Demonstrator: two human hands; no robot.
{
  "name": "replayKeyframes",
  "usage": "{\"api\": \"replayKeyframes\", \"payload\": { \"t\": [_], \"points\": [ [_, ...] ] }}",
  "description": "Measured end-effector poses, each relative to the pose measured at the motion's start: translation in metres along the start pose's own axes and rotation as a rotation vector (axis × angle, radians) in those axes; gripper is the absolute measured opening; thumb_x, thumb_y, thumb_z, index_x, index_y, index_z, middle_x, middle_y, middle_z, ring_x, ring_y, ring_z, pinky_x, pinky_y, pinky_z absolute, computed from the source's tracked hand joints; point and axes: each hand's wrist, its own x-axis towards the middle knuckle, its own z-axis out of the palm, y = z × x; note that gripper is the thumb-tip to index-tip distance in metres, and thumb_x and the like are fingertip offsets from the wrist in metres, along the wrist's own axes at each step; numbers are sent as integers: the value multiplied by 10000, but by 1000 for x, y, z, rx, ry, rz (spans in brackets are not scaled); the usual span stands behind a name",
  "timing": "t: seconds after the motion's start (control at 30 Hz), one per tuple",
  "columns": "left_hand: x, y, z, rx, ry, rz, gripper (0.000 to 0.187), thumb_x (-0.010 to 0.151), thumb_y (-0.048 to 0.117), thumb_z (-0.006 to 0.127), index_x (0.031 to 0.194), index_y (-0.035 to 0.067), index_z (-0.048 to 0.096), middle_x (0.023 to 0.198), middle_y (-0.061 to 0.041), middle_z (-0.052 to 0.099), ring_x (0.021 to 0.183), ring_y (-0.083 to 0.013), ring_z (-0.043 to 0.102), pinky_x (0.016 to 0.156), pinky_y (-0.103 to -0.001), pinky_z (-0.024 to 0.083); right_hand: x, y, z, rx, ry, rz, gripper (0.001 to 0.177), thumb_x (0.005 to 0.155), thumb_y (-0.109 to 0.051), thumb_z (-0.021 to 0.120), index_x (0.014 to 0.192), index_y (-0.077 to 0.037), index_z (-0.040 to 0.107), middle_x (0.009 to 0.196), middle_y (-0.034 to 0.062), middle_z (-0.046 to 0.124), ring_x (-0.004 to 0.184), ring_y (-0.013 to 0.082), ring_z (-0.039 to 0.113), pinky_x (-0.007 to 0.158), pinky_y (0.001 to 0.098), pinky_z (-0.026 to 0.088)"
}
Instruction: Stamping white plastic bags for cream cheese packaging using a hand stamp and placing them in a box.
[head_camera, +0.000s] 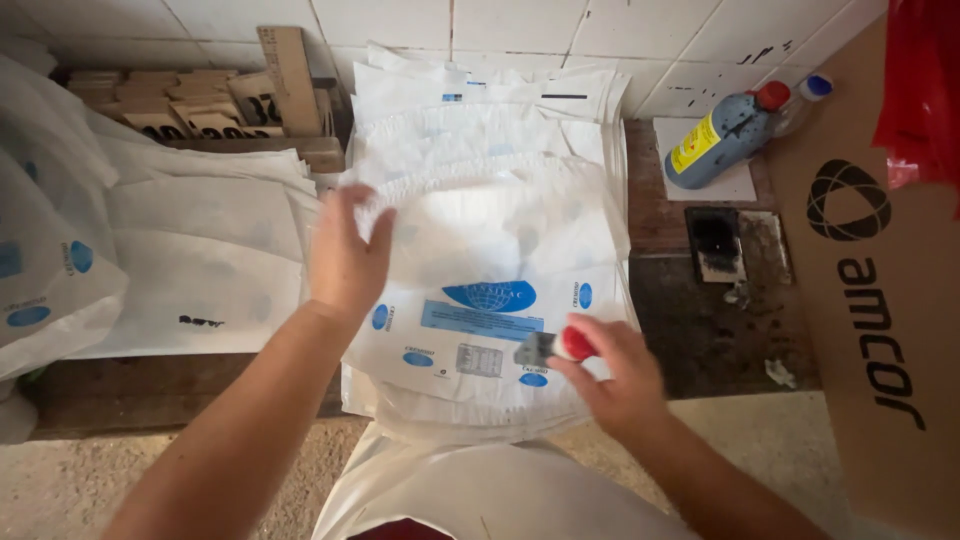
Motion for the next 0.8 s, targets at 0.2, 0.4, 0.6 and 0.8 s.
{"api": "replayKeyframes", "payload": {
  "t": [0.2, 0.4, 0.6, 0.8],
  "points": [
    [-20, -35, 37, 169, 145, 1089, 137, 900, 155, 730, 972, 90, 633, 963, -92, 710, 913, -353, 679, 814, -460, 550, 42, 34, 51, -210, 584, -871, 464, 850, -352, 803, 1262, -164, 701, 931, 7, 647, 801, 147, 656, 759, 254, 597],
    [-34, -66, 44, 637, -606, 787, 625, 686, 464, 856, 1220, 191, 682, 1323, -39, 630, 1231, -367, 575, 1071, -560, 455, 76, 46, 14, 481, 247, -378, 569, 761, -110, 901, 1291, -114, 695, 1138, 104, 750, 971, 171, 720, 765, 298, 638],
    [-43, -76, 40, 663, -548, 750, 640, 755, 455, 820, 1329, 272, 604, 1406, 15, 539, 1335, -338, 477, 1137, -509, 389, 49, 7, -39, 755, 392, -121, 438, 955, -66, 691, 1381, -88, 594, 1107, 111, 622, 920, 168, 606, 775, 376, 646],
    [-37, -97, 45, 495, -342, 960, 468, 751, 318, 791, 1202, 240, 693, 1280, 1, 658, 1166, -324, 625, 985, -503, 507, 52, 26, -74, 664, 556, -232, 479, 972, -69, 686, 1436, -120, 578, 1137, 92, 586, 934, 143, 589, 768, 315, 641]
  ]
}}
